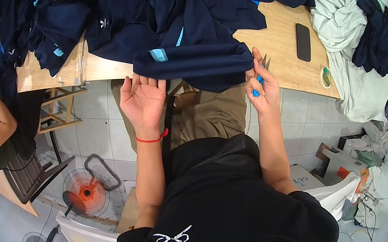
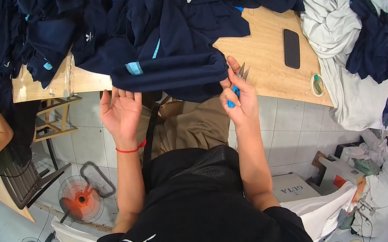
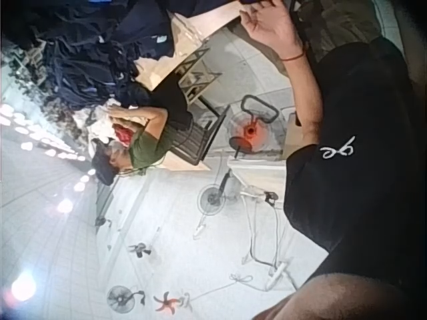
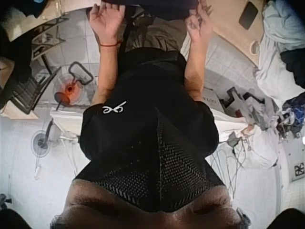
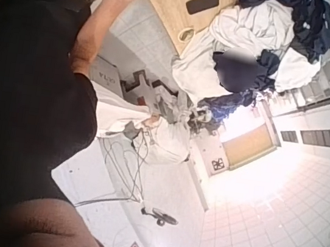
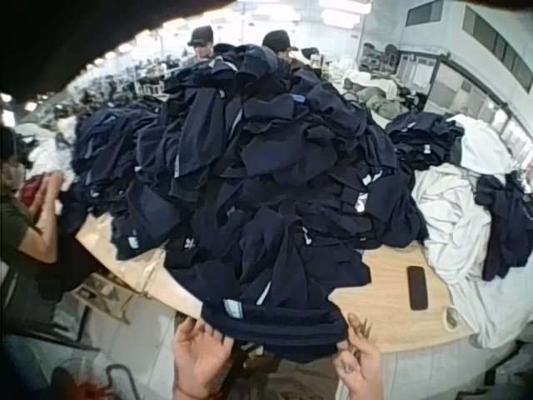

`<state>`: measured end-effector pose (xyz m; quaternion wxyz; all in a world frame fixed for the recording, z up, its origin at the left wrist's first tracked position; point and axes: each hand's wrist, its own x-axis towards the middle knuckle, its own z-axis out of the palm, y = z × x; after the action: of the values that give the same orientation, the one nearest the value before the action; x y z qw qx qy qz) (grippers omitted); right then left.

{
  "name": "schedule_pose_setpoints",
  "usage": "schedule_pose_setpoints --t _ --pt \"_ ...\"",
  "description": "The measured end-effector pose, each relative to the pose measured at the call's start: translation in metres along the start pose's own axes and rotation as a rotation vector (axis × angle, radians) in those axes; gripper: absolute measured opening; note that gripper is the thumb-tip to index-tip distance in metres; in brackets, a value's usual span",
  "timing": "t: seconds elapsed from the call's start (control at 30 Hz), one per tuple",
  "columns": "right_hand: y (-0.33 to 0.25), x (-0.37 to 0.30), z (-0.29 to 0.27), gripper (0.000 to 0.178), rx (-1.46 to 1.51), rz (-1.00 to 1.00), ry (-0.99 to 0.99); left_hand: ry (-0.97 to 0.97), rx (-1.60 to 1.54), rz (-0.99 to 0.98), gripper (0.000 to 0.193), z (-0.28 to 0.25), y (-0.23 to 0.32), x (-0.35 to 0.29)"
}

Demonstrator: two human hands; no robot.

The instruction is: Trimming excess threads from navy blue garments using a pair of thread snips.

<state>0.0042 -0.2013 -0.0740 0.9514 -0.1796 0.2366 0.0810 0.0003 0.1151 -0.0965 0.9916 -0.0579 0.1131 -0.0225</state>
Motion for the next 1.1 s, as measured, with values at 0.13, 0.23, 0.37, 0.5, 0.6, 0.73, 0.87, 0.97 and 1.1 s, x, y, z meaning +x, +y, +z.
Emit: schedule_pose_setpoints --t 0.13,0.23,0.37,0.5,0.6,0.73,0.87,0.97,1.1 --pt "-0.001 -0.003 -0.001 0.034 -0.118 -0.037 -0.16 0.322 0.329 -0.093 0.035 0.006 0.007 -0.005" --pt "-0.001 -0.013 0.01 0.03 -0.419 -0.133 -0.176 0.538 0.664 -0.051 0.018 0.021 0.0 -0.011" --pt "0.004 -0.019 0.026 0.026 -0.652 -0.169 -0.176 0.226 1.178 -0.109 0.006 -0.005 0.016 -0.013" --pt "0.004 -0.02 0.03 0.025 -0.785 -0.161 -0.222 0.228 1.467 -0.122 0.012 0.003 -0.004 -0.014" --pt "0.006 -0.024 0.044 0.025 -0.887 -0.167 -0.156 0.139 1.526 -0.159 0.013 -0.007 -0.002 -0.019" --pt "-0.006 -0.024 0.046 0.025 -0.967 -0.211 -0.137 0.066 1.41 -0.043 0.008 -0.001 -0.022 -0.022" --pt "-0.008 -0.019 0.05 0.024 -1.003 -0.38 -0.079 -0.065 1.415 -0.446 0.013 0.017 -0.046 -0.021" --pt "-0.006 -0.014 0.053 0.024 -1.048 -0.471 -0.085 -0.122 1.352 -0.347 0.009 0.024 -0.066 -0.02" --pt "0.001 -0.017 0.05 0.031 -1.325 -0.547 0.0 -0.152 1.074 -0.168 0.017 0.026 -0.067 -0.025"
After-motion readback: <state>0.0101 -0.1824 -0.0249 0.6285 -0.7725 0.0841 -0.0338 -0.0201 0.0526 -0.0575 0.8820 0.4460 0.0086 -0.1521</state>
